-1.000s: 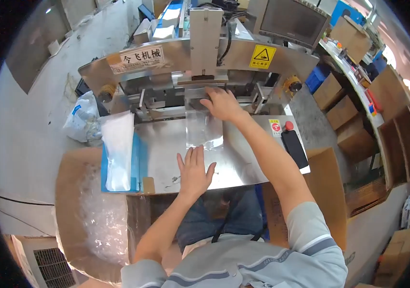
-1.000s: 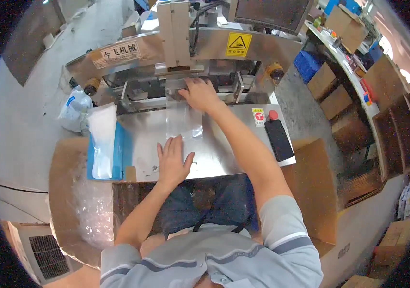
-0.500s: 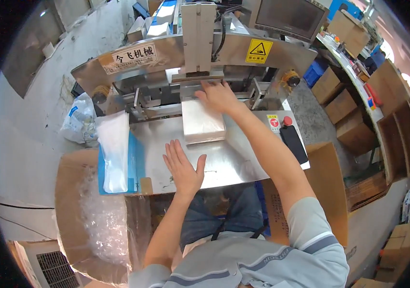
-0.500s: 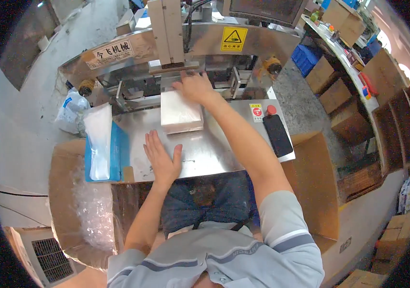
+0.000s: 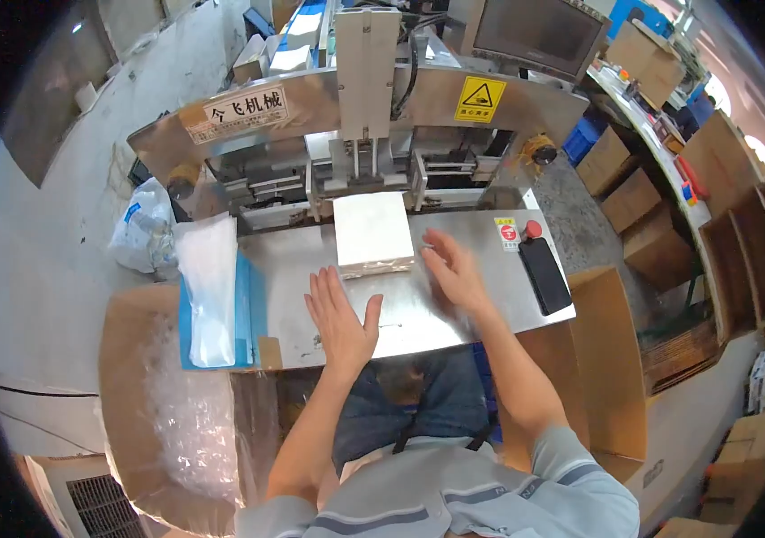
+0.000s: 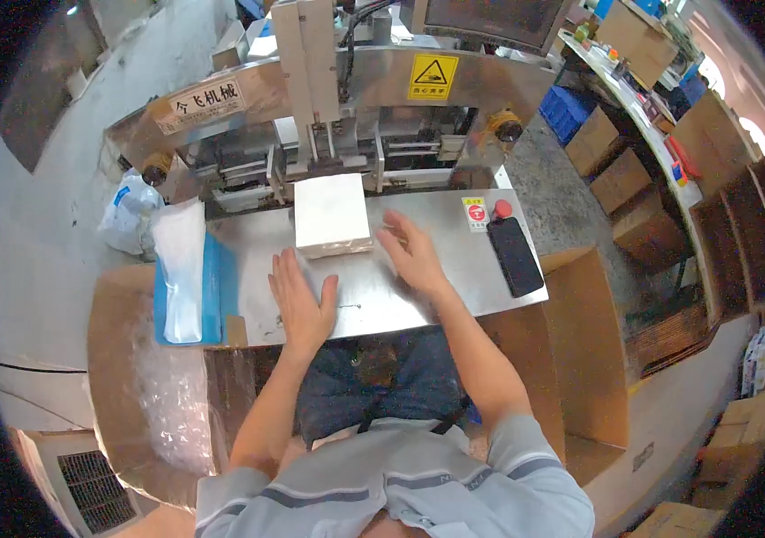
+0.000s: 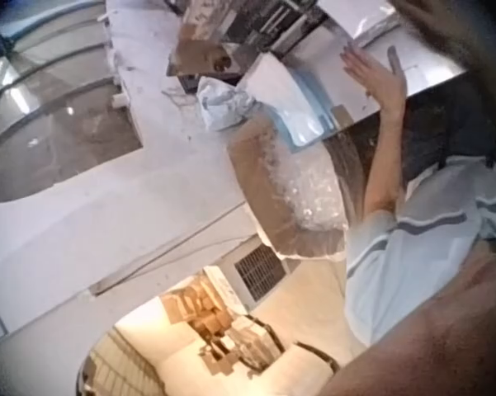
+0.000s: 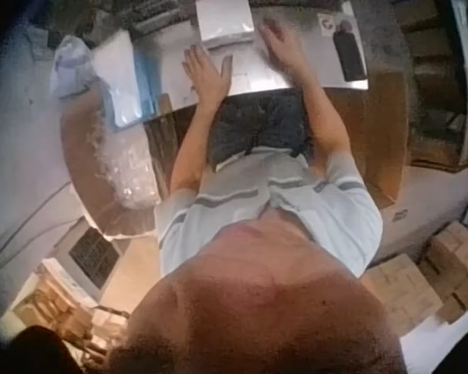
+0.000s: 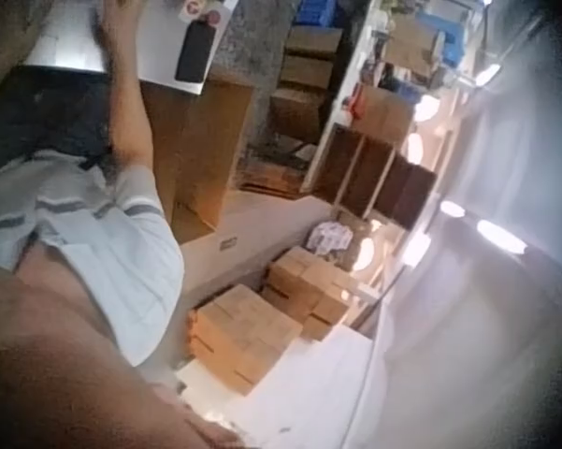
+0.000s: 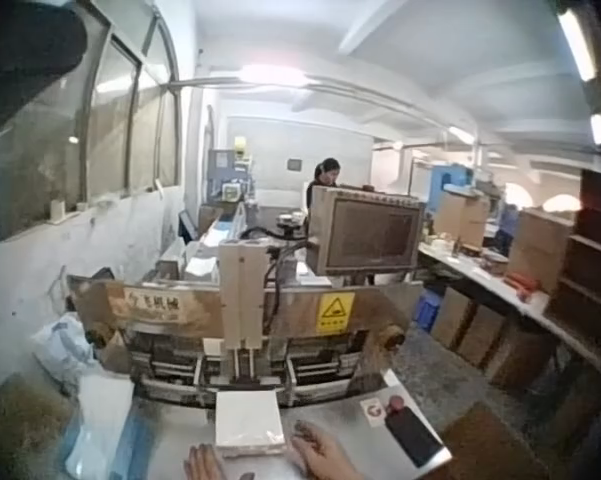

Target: Packing white product boxes into plastic sleeves, sealing them with a heat sealer, and placing them into a shipping carton.

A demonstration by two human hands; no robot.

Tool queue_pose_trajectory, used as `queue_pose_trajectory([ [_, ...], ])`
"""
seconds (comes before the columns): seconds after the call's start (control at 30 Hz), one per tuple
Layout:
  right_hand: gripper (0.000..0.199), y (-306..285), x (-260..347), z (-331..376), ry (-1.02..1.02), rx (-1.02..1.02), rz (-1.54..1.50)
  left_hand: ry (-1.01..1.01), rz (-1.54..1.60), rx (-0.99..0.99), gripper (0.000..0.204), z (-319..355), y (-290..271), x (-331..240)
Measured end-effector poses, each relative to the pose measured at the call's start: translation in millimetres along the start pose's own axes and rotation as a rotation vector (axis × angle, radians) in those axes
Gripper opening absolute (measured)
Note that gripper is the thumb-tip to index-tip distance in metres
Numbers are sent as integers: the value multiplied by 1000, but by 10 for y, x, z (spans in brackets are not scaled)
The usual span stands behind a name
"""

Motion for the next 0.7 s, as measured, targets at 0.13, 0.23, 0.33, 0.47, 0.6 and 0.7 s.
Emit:
queue_pose_trajectory([
  [0.13,51,51,-63,116,-1,-34,-86,5,-8,-4,84,26,5,-7],
  [0.23,52,85,-26,72,15,-32,-84,-3,0,4,83,13,-4,4],
  [0.33,57,108,14,-7,6,-21,-20,-9,26,-12,79,-29,16,59],
  [0.47,60,166,-45,-236,78,-25,-26,-155,291,-75,72,-389,69,152],
  [0.6,62,319,20,-407,74,-27,-101,-303,644,60,74,-820,214,338],
  [0.7,59,442,184,-342,56,101,-215,-429,594,52,69,-895,217,351],
])
Point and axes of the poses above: each hand's wrist, its own z-axis away from the middle knuckle, its own y-axis out of the palm, x = y × z, the point moved 4 cm from there along -z, towards the middle knuckle
